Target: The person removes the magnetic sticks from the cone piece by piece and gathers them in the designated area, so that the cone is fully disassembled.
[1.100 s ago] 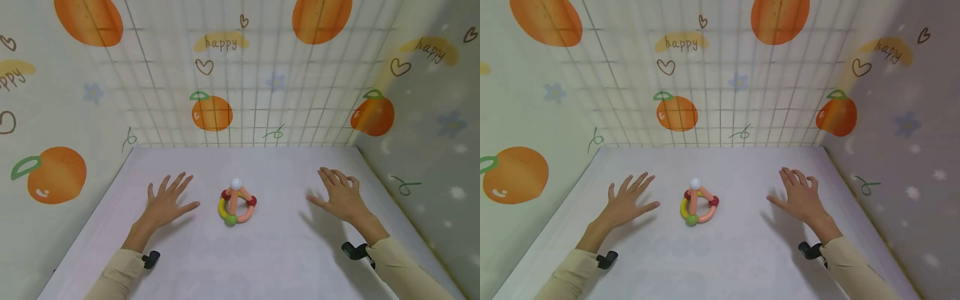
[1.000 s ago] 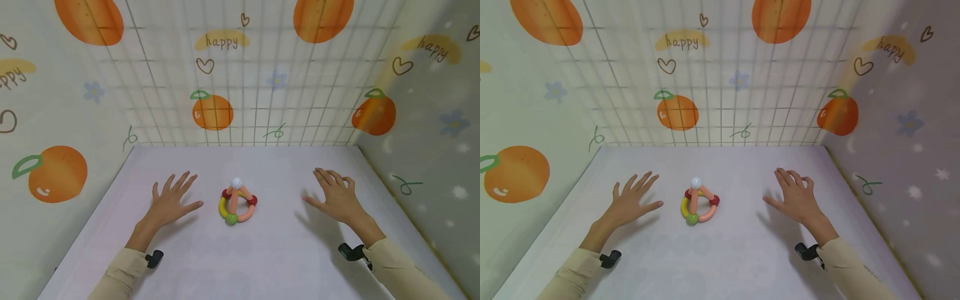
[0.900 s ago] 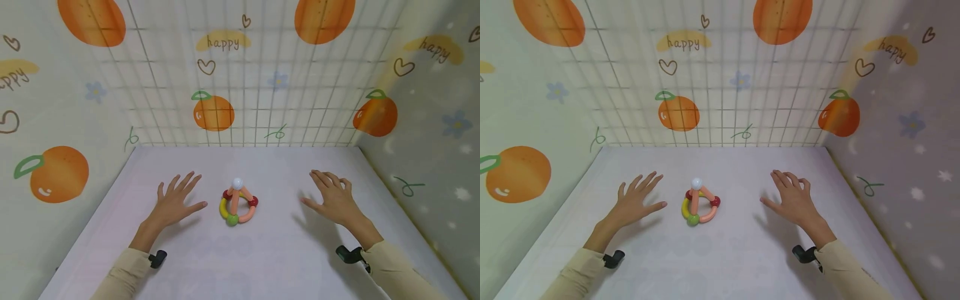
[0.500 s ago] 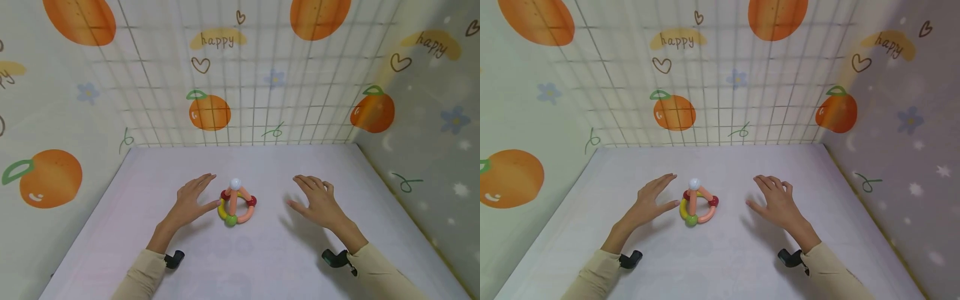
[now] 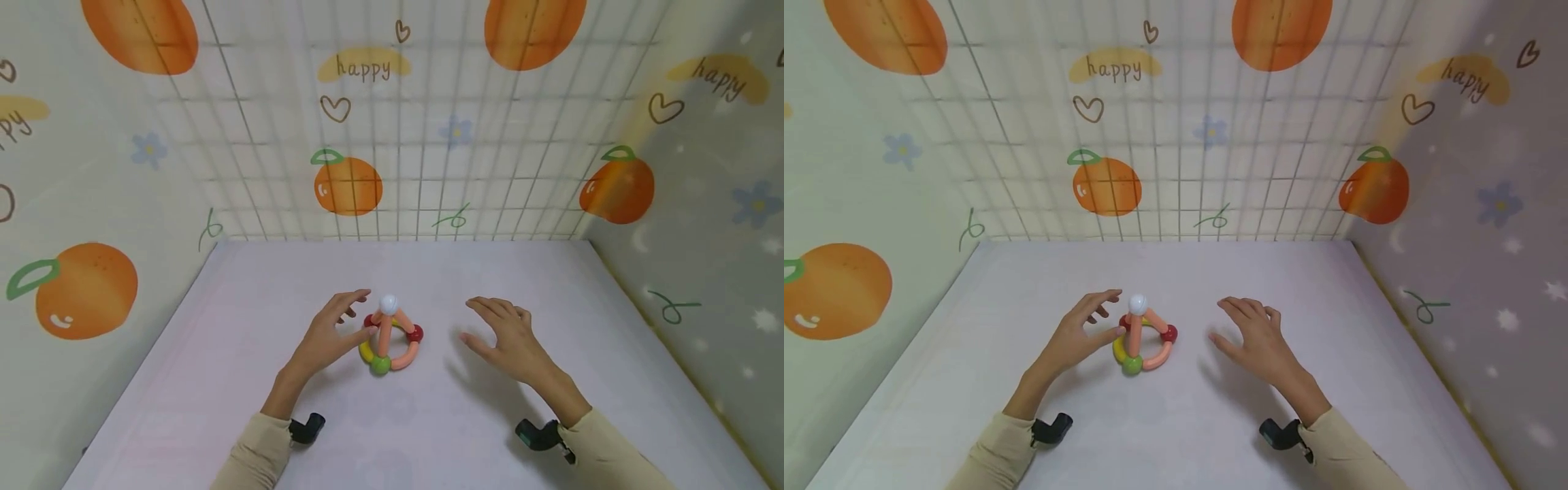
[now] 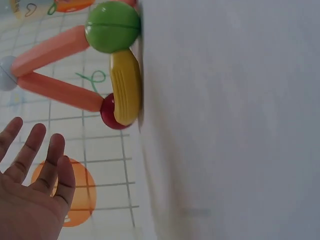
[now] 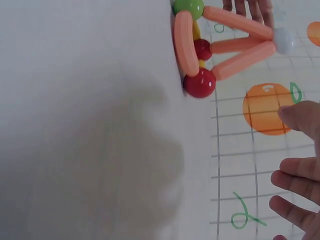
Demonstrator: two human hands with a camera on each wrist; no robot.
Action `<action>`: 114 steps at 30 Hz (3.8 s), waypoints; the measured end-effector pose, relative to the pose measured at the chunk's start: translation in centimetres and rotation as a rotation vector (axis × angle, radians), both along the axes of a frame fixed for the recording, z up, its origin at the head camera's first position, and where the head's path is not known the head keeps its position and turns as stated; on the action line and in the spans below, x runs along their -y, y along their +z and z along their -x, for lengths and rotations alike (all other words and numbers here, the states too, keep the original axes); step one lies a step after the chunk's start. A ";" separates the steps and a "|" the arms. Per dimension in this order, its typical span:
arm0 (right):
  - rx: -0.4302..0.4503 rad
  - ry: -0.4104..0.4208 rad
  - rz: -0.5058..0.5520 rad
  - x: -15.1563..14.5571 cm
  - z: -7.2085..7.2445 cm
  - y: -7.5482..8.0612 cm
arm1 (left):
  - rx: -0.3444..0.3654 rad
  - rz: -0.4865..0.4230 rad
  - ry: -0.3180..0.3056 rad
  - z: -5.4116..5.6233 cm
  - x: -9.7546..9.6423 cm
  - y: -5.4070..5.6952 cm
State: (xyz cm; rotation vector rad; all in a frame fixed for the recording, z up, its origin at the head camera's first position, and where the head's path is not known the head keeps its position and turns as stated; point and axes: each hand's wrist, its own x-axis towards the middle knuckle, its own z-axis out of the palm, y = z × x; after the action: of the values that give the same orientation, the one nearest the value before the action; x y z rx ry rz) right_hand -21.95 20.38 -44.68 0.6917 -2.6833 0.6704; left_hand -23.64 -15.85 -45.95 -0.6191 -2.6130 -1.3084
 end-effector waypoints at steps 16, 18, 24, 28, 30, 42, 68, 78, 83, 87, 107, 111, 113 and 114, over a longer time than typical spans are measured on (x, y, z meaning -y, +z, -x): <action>0.028 0.075 0.127 3.8 0.5 0.3 | 0.017 -0.162 -0.039 0.2 -2.5 -0.1; 0.027 0.089 0.141 4.3 0.6 0.4 | 0.010 -0.177 -0.029 0.2 -2.7 -0.2; 0.035 0.115 0.181 5.4 0.8 0.5 | -0.005 -0.243 -0.009 0.3 -3.6 -0.8; 0.039 0.131 0.201 6.2 1.0 0.6 | 0.014 -0.364 0.013 0.2 -4.5 -1.5; 0.039 0.141 0.209 6.6 1.2 0.6 | 0.038 -0.440 0.030 0.1 -5.0 -1.8; -0.009 0.201 0.239 9.4 2.2 1.7 | -0.007 -0.539 0.080 -1.4 -7.0 0.0; 0.066 0.321 0.309 11.8 3.4 3.8 | -0.087 -0.462 0.135 -2.0 -7.5 0.8; 0.025 0.334 0.382 12.3 3.5 3.5 | -0.117 -0.476 0.155 -1.8 -7.4 0.9; 0.102 0.317 0.472 12.2 3.6 3.6 | -0.100 -0.499 0.174 -1.7 -7.4 0.9; 0.137 0.276 0.532 11.8 3.5 3.7 | -0.068 -0.519 0.187 -1.7 -7.5 0.7; -0.129 0.080 0.382 6.8 5.1 3.8 | -0.150 -0.459 0.191 -1.8 -7.7 0.2; -0.129 0.029 0.382 5.8 5.9 3.2 | -0.140 -0.465 0.189 -1.8 -7.7 0.2; -0.119 0.005 0.374 5.4 6.2 2.8 | -0.137 -0.466 0.190 -1.9 -7.7 0.3; -0.112 -0.005 0.372 5.2 6.4 2.5 | -0.138 -0.464 0.188 -2.0 -7.7 0.2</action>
State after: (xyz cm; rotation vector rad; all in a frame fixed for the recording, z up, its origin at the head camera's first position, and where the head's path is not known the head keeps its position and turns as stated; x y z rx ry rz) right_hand -28.34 15.16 -42.14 0.6009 -2.3638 1.0588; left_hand -21.68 -8.18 -45.70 -0.3615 -2.0900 -1.6600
